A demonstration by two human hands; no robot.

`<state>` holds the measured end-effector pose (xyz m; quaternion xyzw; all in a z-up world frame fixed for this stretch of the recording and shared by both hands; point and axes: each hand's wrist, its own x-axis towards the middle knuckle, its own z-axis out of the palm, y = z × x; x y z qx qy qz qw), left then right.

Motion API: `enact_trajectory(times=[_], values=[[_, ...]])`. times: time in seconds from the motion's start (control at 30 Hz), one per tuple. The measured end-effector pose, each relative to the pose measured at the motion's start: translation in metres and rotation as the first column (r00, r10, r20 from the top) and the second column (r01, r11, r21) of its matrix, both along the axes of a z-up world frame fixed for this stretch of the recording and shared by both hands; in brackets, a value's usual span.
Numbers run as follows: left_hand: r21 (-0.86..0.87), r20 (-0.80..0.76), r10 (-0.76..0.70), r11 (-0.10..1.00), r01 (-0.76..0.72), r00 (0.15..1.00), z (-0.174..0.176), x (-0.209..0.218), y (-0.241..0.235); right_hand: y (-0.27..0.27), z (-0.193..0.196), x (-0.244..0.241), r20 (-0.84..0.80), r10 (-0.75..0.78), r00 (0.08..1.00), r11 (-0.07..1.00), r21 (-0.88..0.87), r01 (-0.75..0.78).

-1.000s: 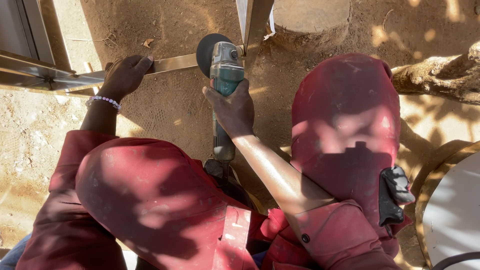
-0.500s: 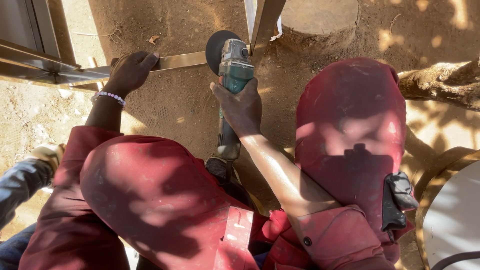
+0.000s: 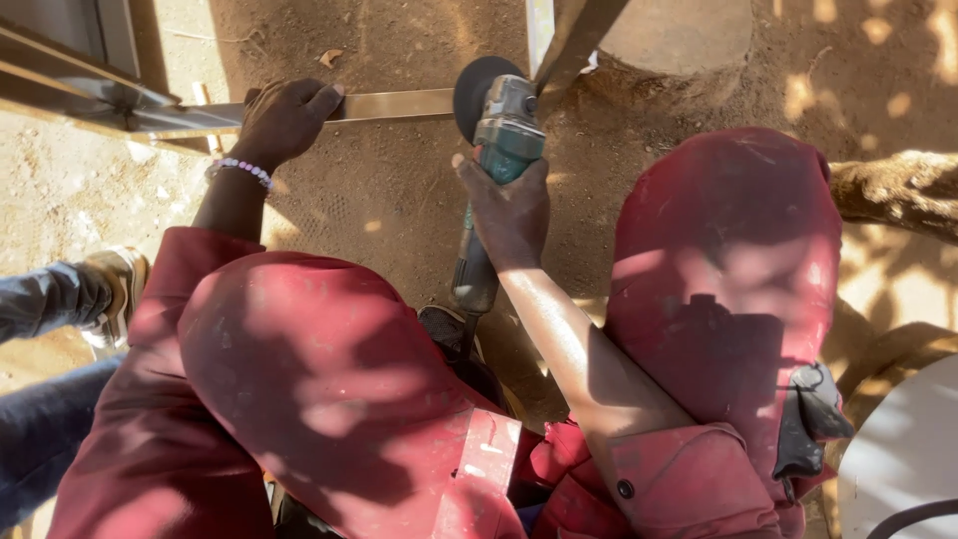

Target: Using a handheld angle grinder to cut through a square metal tube frame.

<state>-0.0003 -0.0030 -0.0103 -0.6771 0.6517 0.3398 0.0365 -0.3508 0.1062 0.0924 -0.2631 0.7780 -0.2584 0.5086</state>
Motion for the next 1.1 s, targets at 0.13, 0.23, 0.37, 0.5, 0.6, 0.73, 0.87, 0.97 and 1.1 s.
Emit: enact_trajectory(times=[0.13, 0.23, 0.37, 0.5, 0.6, 0.73, 0.87, 0.97, 1.1], values=[[-0.057, -0.004, -0.044, 0.997, 0.044, 0.999, 0.003, 0.001, 0.004, 0.002, -0.015, 0.004, 0.057, -0.079, 0.995, 0.993, -0.088, 0.083], [-0.095, -0.018, -0.020, 0.995, 0.018, 1.000, 0.002, -0.002, 0.007, 0.000, -0.015, 0.003, 0.047, -0.085, 0.995, 0.994, -0.059, 0.088], [-0.185, 0.010, -0.028, 0.982, 0.030, 1.000, -0.019, 0.001, 0.012, 0.000, -0.008, 0.007, 0.156, -0.124, 0.980, 0.989, -0.055, 0.134], [-0.419, -0.006, 0.023, 0.908, -0.023, 1.000, -0.031, -0.006, 0.029, -0.001, -0.002, 0.008, 0.201, -0.146, 0.969, 0.985, -0.059, 0.161], [-0.599, -0.030, 0.039, 0.799, -0.049, 0.999, -0.030, -0.014, 0.045, 0.001, -0.006, 0.010, 0.232, -0.114, 0.966, 0.978, -0.146, 0.150], [-0.693, -0.092, 0.003, 0.717, -0.066, 0.996, -0.028, -0.013, 0.057, 0.001, -0.007, 0.014, 0.263, -0.011, 0.965, 0.932, -0.348, 0.105], [-0.595, -0.190, 0.061, 0.787, -0.164, 0.980, -0.018, -0.011, 0.055, -0.019, 0.033, 0.019, 0.290, 0.133, 0.948, 0.949, -0.313, -0.037], [-0.604, -0.190, 0.103, 0.772, -0.199, 0.976, -0.018, -0.020, 0.051, -0.050, 0.068, 0.033, 0.241, 0.232, 0.942, 0.966, -0.171, -0.195], [-0.684, -0.320, 0.191, 0.631, -0.366, 0.928, -0.031, -0.042, 0.072, -0.080, 0.073, 0.057, 0.233, 0.479, 0.846, 0.877, -0.149, -0.456]])
